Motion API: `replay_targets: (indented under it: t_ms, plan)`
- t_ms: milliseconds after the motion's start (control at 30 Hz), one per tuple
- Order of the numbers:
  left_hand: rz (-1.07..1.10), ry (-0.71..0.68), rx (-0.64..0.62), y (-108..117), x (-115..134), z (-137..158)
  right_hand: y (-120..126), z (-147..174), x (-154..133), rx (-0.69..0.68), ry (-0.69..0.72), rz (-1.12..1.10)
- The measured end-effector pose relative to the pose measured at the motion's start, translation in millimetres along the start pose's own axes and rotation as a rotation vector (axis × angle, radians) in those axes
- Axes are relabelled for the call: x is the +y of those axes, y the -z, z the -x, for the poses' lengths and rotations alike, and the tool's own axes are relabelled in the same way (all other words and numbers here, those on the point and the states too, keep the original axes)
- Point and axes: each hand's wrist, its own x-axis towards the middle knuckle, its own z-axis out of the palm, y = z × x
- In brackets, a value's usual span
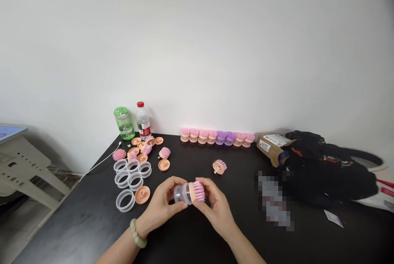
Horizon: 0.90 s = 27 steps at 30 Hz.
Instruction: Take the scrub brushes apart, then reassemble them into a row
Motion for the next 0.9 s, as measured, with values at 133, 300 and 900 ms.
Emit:
replay_targets:
  t_ms: [133, 300, 900]
  plan:
    - [-0.039, -0.016, -0.025, -1.0, 0.4, 1.5, 0.1, 1.2, -0.8, -0.026, 0.027, 0.071]
    - [-0.036, 0.001, -0.021, -1.6, 3.1, 2.3, 1.6, 2.4, -1.0, -0.057, 0.035, 0.091]
    - [0.162, 0.188, -0.107, -4.9, 0.5, 3.1, 14.0, -4.5, -25.5, -0.258, 0.402, 0.279]
